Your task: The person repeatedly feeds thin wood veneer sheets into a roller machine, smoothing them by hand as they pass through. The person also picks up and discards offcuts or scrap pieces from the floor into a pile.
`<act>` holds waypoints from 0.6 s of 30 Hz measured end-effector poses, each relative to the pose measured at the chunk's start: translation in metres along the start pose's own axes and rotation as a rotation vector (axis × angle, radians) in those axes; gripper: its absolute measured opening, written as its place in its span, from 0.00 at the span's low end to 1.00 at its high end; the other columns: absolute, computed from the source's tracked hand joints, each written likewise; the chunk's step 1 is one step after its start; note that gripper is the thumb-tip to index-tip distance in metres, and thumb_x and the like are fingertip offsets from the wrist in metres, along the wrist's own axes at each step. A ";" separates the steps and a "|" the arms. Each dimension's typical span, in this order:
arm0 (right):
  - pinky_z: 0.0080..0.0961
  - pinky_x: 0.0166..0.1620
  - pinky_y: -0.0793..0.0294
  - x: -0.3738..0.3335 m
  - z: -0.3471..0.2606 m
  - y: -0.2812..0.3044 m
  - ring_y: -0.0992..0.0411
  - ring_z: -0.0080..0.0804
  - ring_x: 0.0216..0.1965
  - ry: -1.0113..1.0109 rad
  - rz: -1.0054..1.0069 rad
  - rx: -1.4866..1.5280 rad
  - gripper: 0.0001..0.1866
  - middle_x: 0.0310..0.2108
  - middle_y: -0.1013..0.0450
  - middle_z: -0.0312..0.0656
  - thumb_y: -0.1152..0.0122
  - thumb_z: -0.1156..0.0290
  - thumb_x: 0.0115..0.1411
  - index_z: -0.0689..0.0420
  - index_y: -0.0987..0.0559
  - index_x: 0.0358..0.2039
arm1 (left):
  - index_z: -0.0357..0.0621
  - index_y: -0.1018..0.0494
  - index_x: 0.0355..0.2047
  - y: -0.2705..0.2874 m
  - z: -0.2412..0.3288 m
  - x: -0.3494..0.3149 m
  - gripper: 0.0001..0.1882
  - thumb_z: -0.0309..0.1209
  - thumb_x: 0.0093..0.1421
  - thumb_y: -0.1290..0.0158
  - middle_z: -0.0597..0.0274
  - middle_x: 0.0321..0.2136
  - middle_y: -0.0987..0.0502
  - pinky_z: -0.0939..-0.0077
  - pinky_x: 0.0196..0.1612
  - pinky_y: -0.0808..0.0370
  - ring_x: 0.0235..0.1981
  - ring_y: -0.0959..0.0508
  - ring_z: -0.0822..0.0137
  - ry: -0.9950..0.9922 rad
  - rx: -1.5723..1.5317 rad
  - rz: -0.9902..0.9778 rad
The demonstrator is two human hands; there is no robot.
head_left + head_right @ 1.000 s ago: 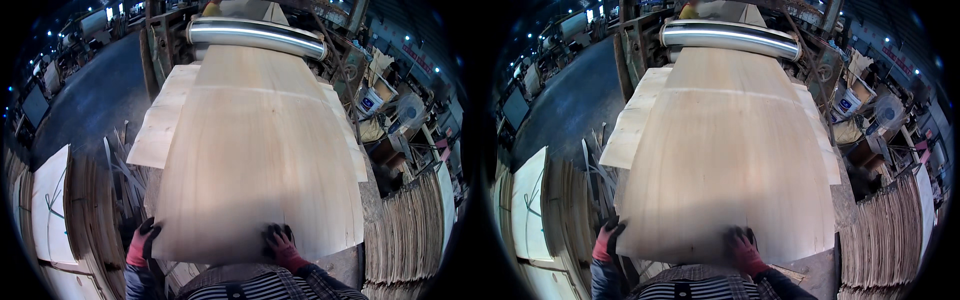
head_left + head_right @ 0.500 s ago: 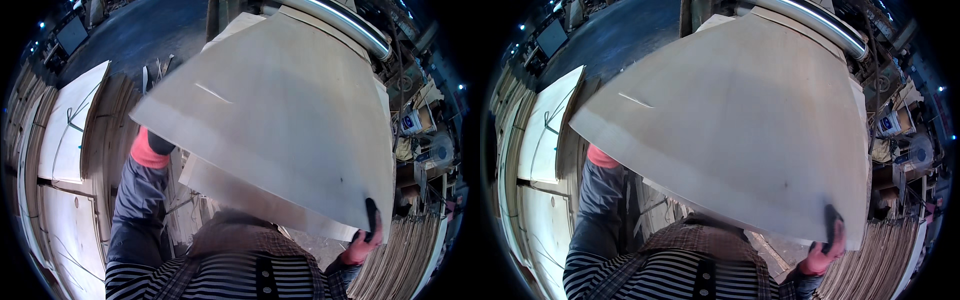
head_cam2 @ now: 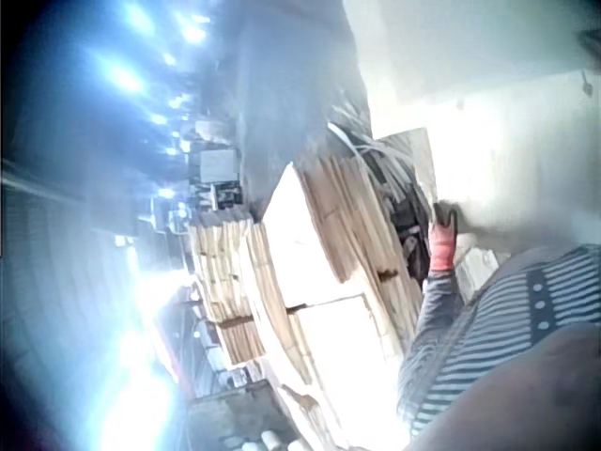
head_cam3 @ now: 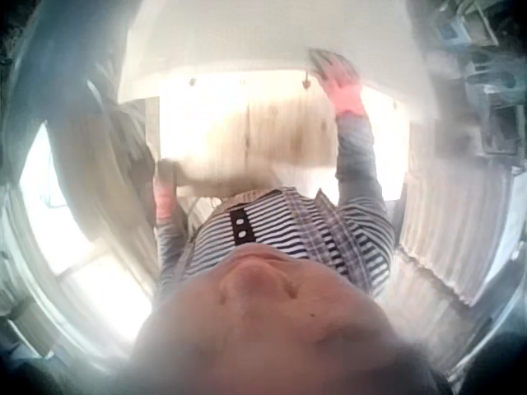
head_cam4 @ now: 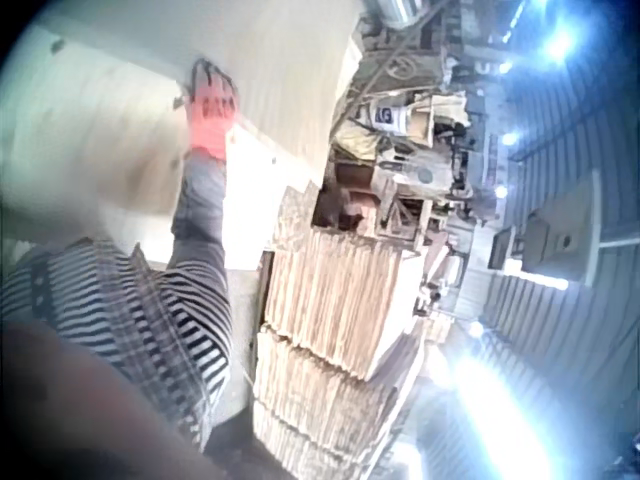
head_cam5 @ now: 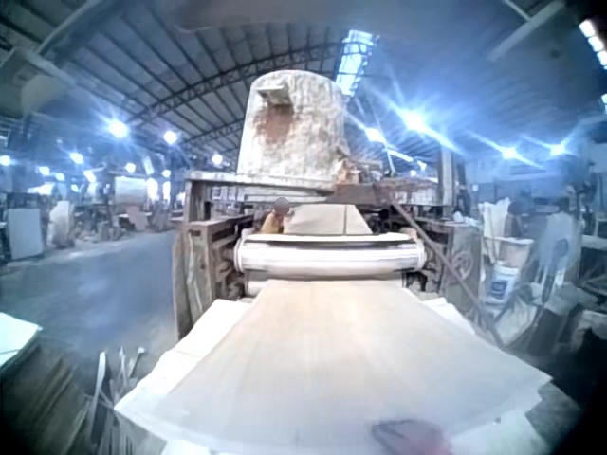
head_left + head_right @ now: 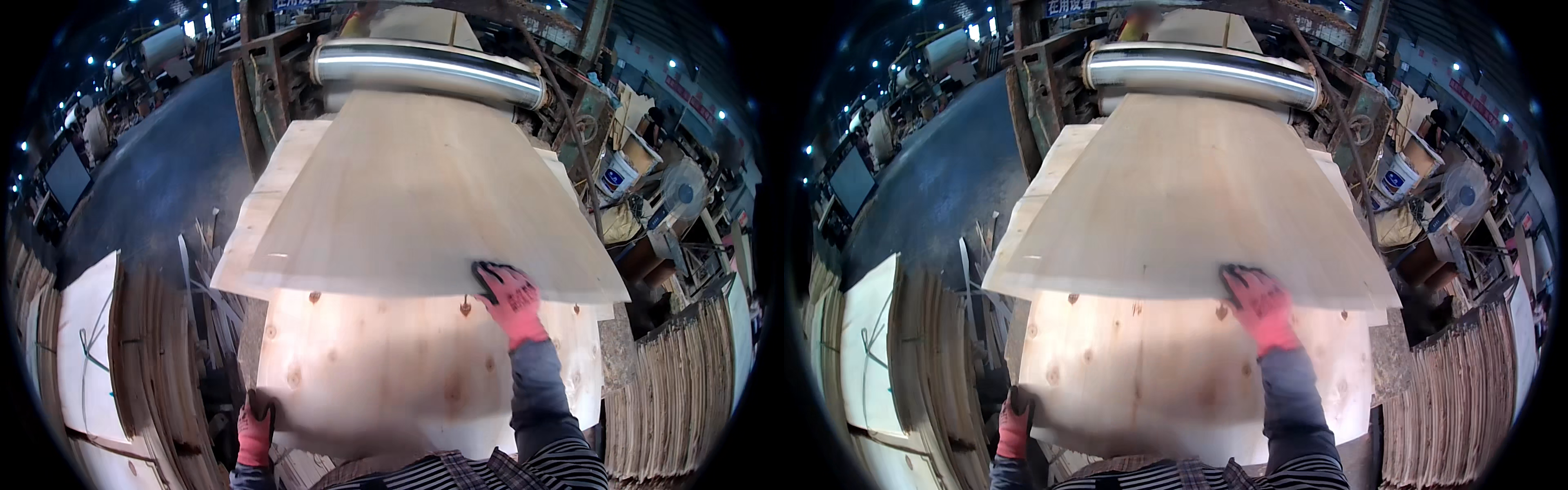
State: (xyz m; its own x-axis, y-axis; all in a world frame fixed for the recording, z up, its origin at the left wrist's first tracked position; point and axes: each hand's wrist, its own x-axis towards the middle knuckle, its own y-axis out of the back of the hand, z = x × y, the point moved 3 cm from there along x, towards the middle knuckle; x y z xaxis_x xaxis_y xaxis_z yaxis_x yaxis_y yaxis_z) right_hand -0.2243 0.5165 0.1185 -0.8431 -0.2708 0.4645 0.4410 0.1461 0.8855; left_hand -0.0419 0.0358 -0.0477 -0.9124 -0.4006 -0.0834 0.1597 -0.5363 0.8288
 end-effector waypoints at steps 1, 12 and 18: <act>0.34 0.53 0.39 0.009 0.016 -0.022 0.36 0.33 0.49 -0.088 -0.040 0.045 0.26 0.45 0.31 0.37 0.39 0.56 0.45 0.49 0.28 0.47 | 0.41 0.39 0.53 0.005 0.008 0.001 0.31 0.38 0.50 0.45 0.49 0.48 0.32 0.66 0.48 0.33 0.47 0.30 0.52 0.034 0.048 -0.005; 0.51 0.60 0.60 -0.091 -0.081 -0.056 0.50 0.50 0.59 0.067 -0.269 0.242 0.31 0.55 0.43 0.53 0.51 0.56 0.54 0.51 0.40 0.57 | 0.35 0.33 0.48 0.000 -0.031 0.031 0.26 0.34 0.50 0.43 0.54 0.43 0.27 0.73 0.44 0.30 0.42 0.26 0.66 -0.048 -0.574 -0.228; 0.58 0.56 0.54 -0.268 -0.118 -0.025 0.47 0.55 0.55 -0.033 -0.559 0.194 0.31 0.52 0.42 0.53 0.44 0.55 0.47 0.51 0.33 0.52 | 0.36 0.30 0.44 0.094 0.080 0.022 0.17 0.28 0.54 0.50 0.50 0.44 0.29 0.72 0.49 0.33 0.45 0.28 0.62 -0.591 -0.374 -0.521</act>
State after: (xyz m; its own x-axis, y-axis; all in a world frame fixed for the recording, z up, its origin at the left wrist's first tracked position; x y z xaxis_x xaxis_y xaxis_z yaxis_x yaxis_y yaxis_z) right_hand 0.0272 0.4732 -0.0279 -0.9419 -0.3272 -0.0759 -0.1349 0.1617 0.9776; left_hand -0.0774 0.0355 0.0726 -0.9332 0.3592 -0.0145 -0.3139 -0.7944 0.5200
